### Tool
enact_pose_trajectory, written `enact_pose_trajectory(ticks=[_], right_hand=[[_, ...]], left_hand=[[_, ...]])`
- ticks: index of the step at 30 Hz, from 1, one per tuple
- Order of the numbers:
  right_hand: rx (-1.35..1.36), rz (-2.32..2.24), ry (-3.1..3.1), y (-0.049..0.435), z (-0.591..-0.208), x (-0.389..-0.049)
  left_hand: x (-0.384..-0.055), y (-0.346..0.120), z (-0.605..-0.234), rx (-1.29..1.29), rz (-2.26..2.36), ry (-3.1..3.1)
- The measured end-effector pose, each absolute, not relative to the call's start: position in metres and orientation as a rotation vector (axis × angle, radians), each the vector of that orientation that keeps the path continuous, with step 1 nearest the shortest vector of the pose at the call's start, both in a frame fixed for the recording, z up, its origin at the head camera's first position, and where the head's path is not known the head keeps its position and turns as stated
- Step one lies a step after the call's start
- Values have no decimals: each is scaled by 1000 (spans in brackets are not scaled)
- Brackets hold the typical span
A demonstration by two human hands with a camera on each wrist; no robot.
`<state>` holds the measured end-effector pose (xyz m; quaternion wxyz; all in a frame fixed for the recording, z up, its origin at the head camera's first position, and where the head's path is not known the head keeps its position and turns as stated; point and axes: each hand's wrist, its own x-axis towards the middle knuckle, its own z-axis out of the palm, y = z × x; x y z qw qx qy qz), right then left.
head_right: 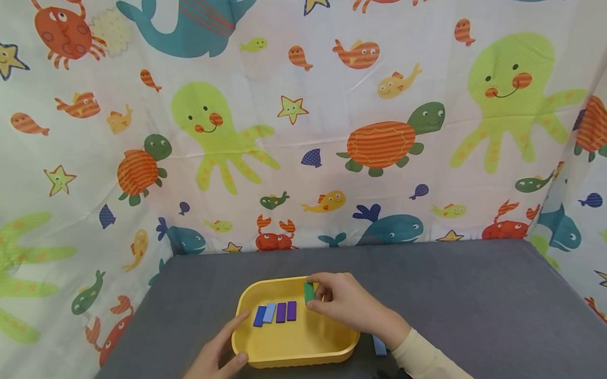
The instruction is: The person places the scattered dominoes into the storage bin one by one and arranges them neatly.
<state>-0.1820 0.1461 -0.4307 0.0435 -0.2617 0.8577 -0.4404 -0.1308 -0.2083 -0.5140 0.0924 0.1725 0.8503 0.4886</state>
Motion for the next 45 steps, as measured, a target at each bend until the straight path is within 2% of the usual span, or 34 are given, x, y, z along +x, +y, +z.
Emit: enact_pose_trajectory(ticks=[21, 45], right_hand=[[-768, -1167, 2613, 128, -440, -194], [-621, -1306, 2353, 109, -456, -211]], left_hand=[[-133, -207, -514, 549, 1451, 2531], [-134, -209, -517, 504, 1405, 2498]])
